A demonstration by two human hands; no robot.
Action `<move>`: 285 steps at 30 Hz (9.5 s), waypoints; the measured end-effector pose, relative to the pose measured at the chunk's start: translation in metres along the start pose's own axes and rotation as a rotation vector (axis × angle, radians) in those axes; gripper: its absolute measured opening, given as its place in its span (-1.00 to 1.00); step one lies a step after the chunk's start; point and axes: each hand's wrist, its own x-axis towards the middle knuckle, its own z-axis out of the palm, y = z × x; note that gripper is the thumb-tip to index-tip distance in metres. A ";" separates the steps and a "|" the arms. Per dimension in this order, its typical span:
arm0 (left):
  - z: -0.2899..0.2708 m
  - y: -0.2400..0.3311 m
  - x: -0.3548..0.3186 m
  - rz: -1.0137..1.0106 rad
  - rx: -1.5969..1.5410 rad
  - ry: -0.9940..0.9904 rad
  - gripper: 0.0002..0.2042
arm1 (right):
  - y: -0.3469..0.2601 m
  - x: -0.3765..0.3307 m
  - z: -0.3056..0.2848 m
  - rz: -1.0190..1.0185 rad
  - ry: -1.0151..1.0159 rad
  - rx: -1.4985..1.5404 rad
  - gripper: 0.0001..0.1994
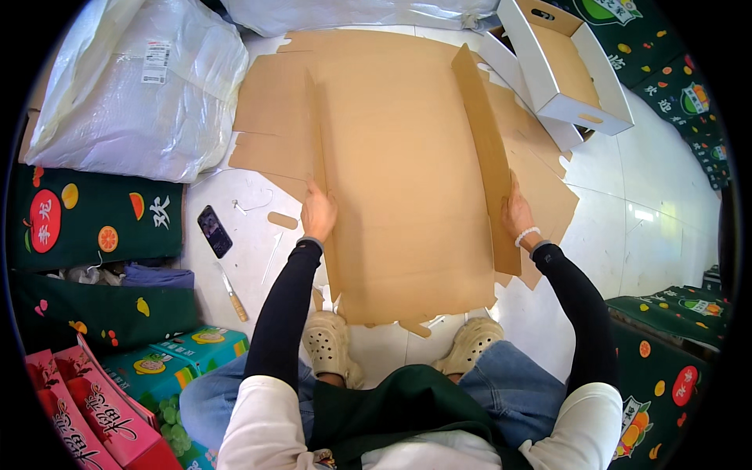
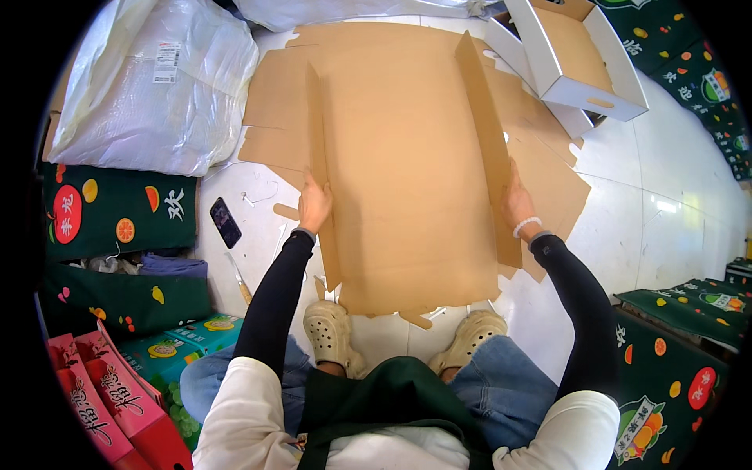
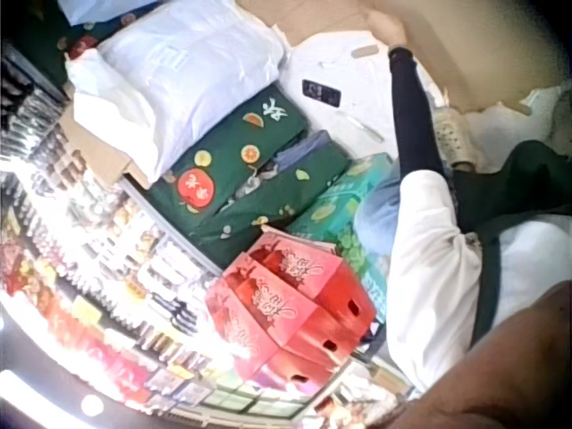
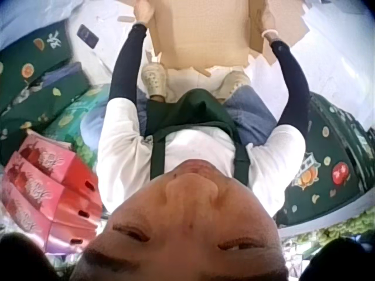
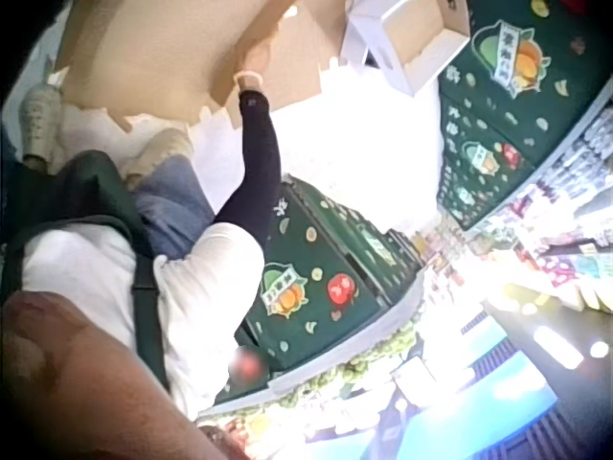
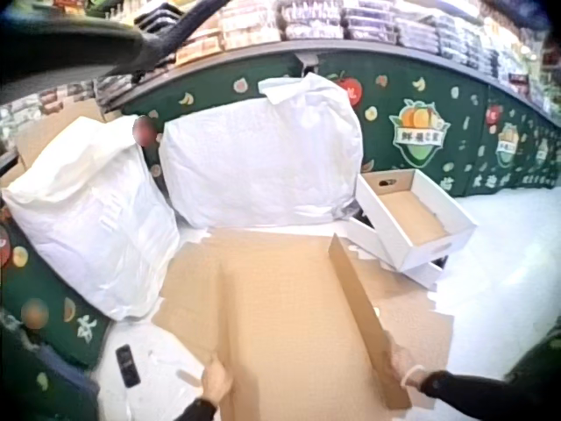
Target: The person sits on the floor and assembles flat-packed cardboard boxes by folding the sides and inserting white plastic tabs into slots to lock the structure. They handle multiple boxes, including a white one and a dark green one, completing the assembly of each before moving to the next.
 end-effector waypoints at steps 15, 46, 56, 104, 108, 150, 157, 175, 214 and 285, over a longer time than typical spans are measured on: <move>-0.031 -0.056 0.056 -0.101 -0.523 -0.068 -0.51 | -0.009 0.051 -0.061 0.278 -0.192 0.110 -0.42; 0.013 -0.057 0.089 -0.090 -0.292 0.128 -0.65 | 0.009 0.118 0.012 0.341 0.147 -0.003 -0.65; 0.039 -0.083 0.106 -0.153 -0.474 0.052 -0.72 | 0.004 0.131 0.010 0.445 -0.052 0.029 -0.54; -0.009 0.012 -0.056 0.804 0.244 -0.129 -0.80 | -0.043 0.011 -0.007 -0.583 -0.327 -0.409 -0.78; 0.016 0.027 -0.054 0.824 0.272 -0.169 -0.84 | -0.042 0.013 0.003 -0.595 -0.309 -0.402 -0.78; 0.088 0.125 -0.053 0.818 0.158 -0.197 -0.79 | -0.064 0.008 0.036 -0.660 -0.342 -0.529 -0.90; 0.088 0.107 -0.047 0.803 0.129 -0.300 -0.79 | -0.060 0.007 0.018 -0.660 -0.428 -0.313 -0.57; -0.012 -0.140 -0.013 -0.394 -0.274 -0.179 -0.24 | -0.001 0.019 -0.047 -0.267 -0.172 -0.288 -0.22; -0.008 -0.004 -0.065 0.595 0.272 0.180 -0.78 | -0.030 -0.017 0.017 0.216 -0.012 0.392 -0.08; 0.028 -0.032 -0.055 -0.521 -0.483 -0.252 0.12 | -0.034 -0.004 0.017 0.756 -0.284 1.108 -0.34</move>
